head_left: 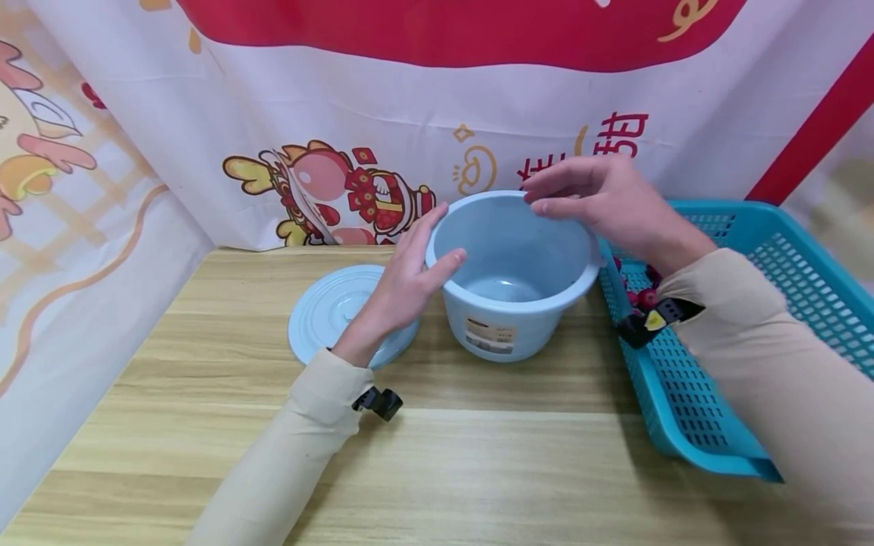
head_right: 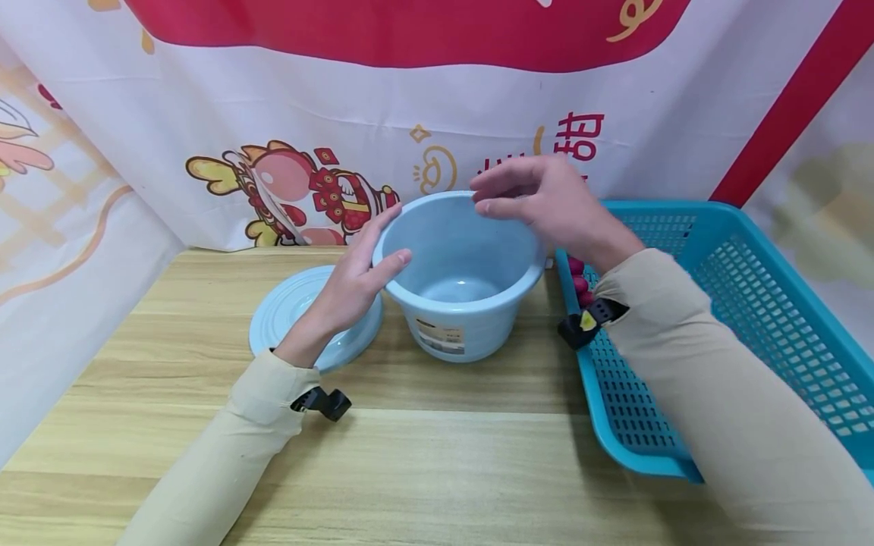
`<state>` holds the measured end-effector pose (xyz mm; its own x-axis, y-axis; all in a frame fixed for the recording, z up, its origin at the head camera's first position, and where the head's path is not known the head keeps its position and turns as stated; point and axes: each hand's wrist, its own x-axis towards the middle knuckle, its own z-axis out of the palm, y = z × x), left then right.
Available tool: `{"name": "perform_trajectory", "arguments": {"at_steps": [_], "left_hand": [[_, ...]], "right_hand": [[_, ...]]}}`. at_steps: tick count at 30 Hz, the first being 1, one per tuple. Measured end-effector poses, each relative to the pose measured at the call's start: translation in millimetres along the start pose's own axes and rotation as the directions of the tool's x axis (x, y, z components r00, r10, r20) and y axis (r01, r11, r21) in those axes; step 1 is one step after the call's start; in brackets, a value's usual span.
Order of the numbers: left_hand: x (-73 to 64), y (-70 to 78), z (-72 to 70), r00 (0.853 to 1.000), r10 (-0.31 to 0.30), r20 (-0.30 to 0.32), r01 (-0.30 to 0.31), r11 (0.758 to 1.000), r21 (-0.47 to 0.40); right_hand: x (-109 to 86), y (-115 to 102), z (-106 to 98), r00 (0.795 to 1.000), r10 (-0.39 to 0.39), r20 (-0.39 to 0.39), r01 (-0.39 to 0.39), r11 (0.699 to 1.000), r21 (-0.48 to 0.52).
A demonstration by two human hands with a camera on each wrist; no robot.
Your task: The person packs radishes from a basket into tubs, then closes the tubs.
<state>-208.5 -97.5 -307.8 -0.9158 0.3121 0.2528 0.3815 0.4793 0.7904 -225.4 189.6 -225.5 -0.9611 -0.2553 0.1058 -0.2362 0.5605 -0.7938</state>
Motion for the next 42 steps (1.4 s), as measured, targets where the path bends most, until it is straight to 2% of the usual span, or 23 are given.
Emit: {"name": "perform_trajectory", "arguments": {"at_steps": [4,8,11,15,19,23,28,33,42], "left_hand": [[0.3,0.9,0.3,1.000,0.004,0.000,-0.004,1.000,-0.001],[0.4,1.8,0.6,1.000,0.000,-0.001,0.000,1.000,-0.002],[-0.1,2.1,0.7,1.000,-0.003,-0.002,0.003,1.000,-0.002],[-0.5,1.3,0.7,1.000,-0.001,-0.005,0.001,1.000,0.001],[-0.1,0.7,1.2,1.000,0.008,-0.007,-0.008,1.000,0.001],[0.0,0.8,1.4,1.000,0.009,-0.005,-0.009,1.000,0.002],[-0.7,0.3,1.0,1.000,0.003,-0.005,-0.003,1.000,0.008],[-0.7,-0.3,0.9,1.000,0.010,-0.008,-0.010,1.000,0.011],[-0.1,-0.7,1.6,1.000,0.019,-0.005,-0.019,1.000,0.012]], "right_hand": [[-6.9,8.9,-22.0,0.998,0.017,-0.058,-0.016,1.000,0.011],[-13.5,27.9,-46.1,0.992,0.081,-0.094,-0.078,0.996,0.040],[-16.0,48.1,-62.6,0.984,0.149,-0.103,-0.149,0.989,0.010],[-19.2,76.2,-76.4,0.970,0.234,-0.068,-0.240,0.965,-0.101],[-25.7,102.4,-84.8,0.962,0.273,0.002,-0.268,0.945,-0.188],[-33.1,126.1,-87.8,0.952,0.299,0.059,-0.279,0.932,-0.230],[-37.9,145.4,-81.8,0.947,0.304,0.105,-0.264,0.922,-0.284],[-37.1,157.9,-78.4,0.935,0.305,0.182,-0.239,0.919,-0.313],[-38.5,170.9,-77.2,0.908,0.339,0.246,-0.263,0.919,-0.295]]}}
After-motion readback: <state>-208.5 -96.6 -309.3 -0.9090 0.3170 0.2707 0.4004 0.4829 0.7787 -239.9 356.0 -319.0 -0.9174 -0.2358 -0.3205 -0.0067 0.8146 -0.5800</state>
